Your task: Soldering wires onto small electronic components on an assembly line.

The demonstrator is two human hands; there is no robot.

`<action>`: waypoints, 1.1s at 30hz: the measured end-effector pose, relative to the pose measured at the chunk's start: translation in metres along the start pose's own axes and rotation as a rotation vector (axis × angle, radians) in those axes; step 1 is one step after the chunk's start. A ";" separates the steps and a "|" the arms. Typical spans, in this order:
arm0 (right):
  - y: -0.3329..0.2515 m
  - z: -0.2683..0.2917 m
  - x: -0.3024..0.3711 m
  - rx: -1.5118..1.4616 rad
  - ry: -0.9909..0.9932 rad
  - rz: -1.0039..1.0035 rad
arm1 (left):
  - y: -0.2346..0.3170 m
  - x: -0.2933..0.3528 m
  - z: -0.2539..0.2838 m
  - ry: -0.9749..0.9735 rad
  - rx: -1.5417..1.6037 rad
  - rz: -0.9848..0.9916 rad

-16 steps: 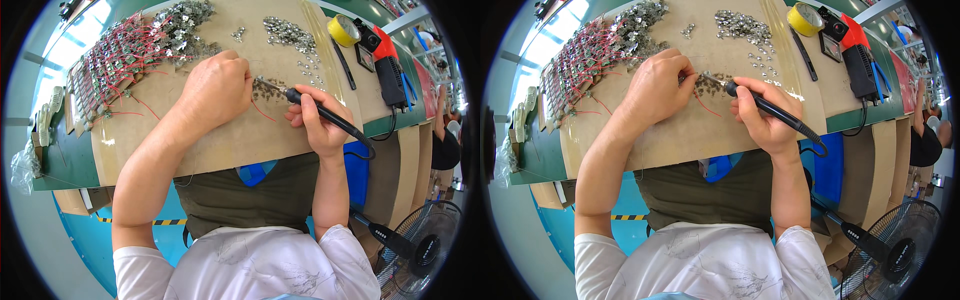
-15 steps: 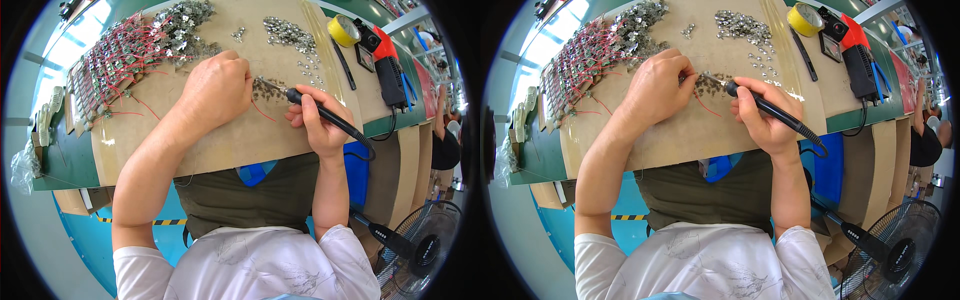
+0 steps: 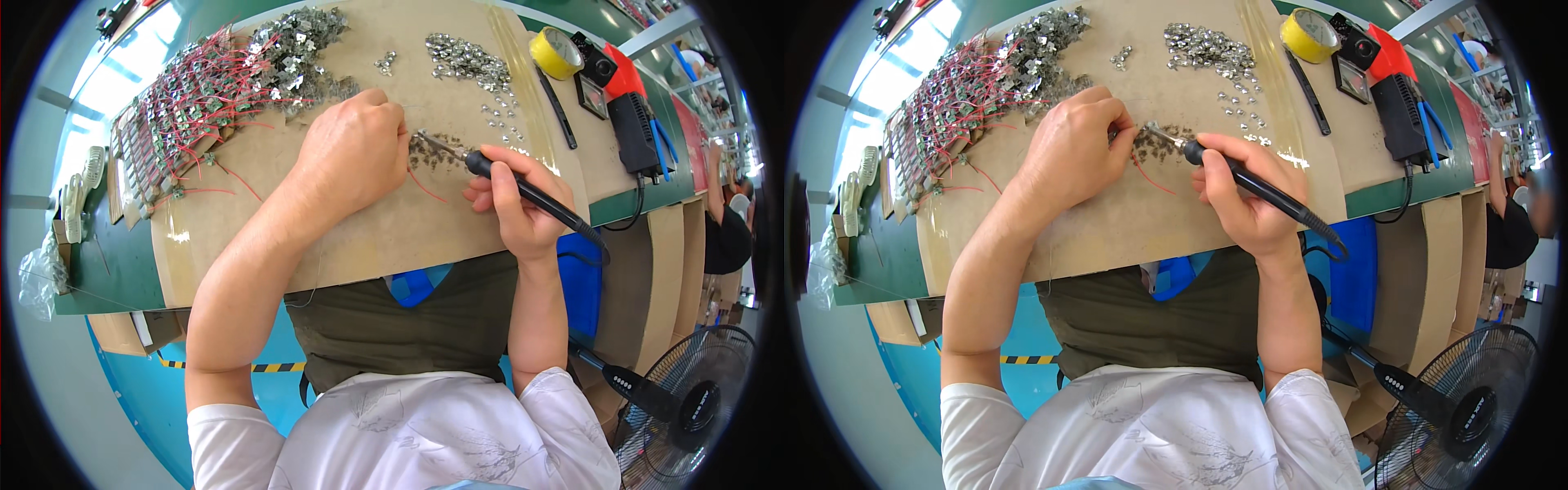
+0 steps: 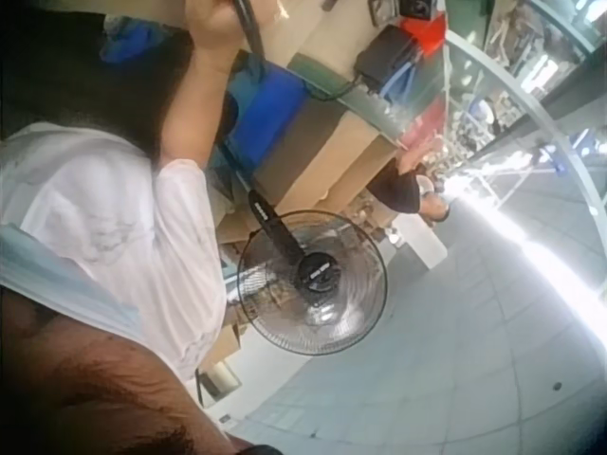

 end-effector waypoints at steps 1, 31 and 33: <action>0.000 0.002 0.001 0.003 0.004 0.004 | 0.001 -0.001 0.000 0.002 0.005 0.000; 0.000 0.080 0.018 0.666 0.080 0.430 | -0.001 0.000 0.001 -0.014 0.076 0.024; -0.003 0.073 0.022 0.679 0.070 0.457 | 0.000 -0.001 0.000 -0.020 0.060 0.023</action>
Point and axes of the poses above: each hand's wrist, its own x-axis away from the middle knuckle, its own z-axis out of the back of the hand, y = z × x, the point moved 4 cm from there along -x, towards the middle knuckle, and after that the axes turned 7 degrees about y, right-handed, at the moved point
